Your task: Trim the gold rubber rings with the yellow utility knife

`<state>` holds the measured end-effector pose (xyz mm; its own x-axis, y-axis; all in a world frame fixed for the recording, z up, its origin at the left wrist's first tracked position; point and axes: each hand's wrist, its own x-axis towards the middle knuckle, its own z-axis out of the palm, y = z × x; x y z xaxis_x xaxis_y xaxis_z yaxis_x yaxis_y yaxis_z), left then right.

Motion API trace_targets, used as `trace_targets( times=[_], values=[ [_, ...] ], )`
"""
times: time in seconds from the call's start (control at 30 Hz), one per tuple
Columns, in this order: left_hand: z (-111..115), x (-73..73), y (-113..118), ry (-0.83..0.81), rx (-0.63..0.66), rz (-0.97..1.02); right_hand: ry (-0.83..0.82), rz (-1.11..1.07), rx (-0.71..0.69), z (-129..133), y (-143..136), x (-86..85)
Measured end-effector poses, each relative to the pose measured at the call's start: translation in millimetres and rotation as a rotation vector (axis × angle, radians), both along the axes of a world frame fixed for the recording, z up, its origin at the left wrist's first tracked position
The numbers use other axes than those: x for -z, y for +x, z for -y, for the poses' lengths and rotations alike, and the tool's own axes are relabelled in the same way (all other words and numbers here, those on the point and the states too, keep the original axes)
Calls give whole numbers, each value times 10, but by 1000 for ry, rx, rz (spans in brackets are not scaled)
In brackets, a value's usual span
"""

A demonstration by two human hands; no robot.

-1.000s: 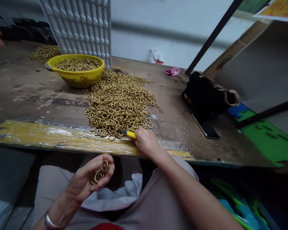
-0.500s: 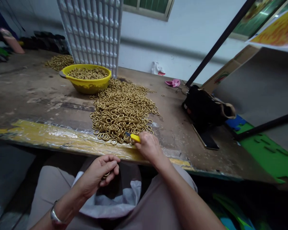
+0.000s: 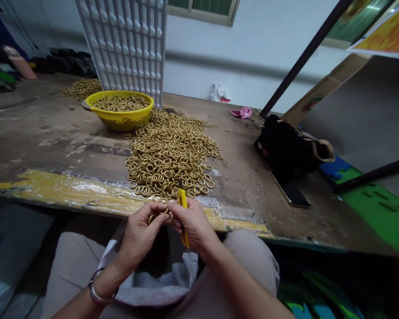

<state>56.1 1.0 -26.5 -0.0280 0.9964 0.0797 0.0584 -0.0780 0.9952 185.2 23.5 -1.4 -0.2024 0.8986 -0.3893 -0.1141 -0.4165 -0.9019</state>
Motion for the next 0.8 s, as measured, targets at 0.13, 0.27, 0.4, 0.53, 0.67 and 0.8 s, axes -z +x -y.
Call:
trace_targets(
  times=[0.13, 0.27, 0.4, 0.53, 0.67, 0.8],
  values=[
    [-28, 72, -80, -229, 56, 137, 117, 164, -76, -11, 14, -19],
    [-14, 92, -122, -385, 151, 408, 448, 516, -77, 3, 71, -6],
    [33, 82, -150, -389, 155, 474, 688, 888, -193, 85, 120, 6],
    [74, 103, -181, -350, 168, 406, 734, 1135, -351, 145, 129, 18],
    [88, 134, -188, -290, 182, 303, 733, 1277, -417, 167, 90, 26],
    [86, 126, -195, -248, 207, 241, 744, 1370, -449, 151, 55, 10]
  ],
)
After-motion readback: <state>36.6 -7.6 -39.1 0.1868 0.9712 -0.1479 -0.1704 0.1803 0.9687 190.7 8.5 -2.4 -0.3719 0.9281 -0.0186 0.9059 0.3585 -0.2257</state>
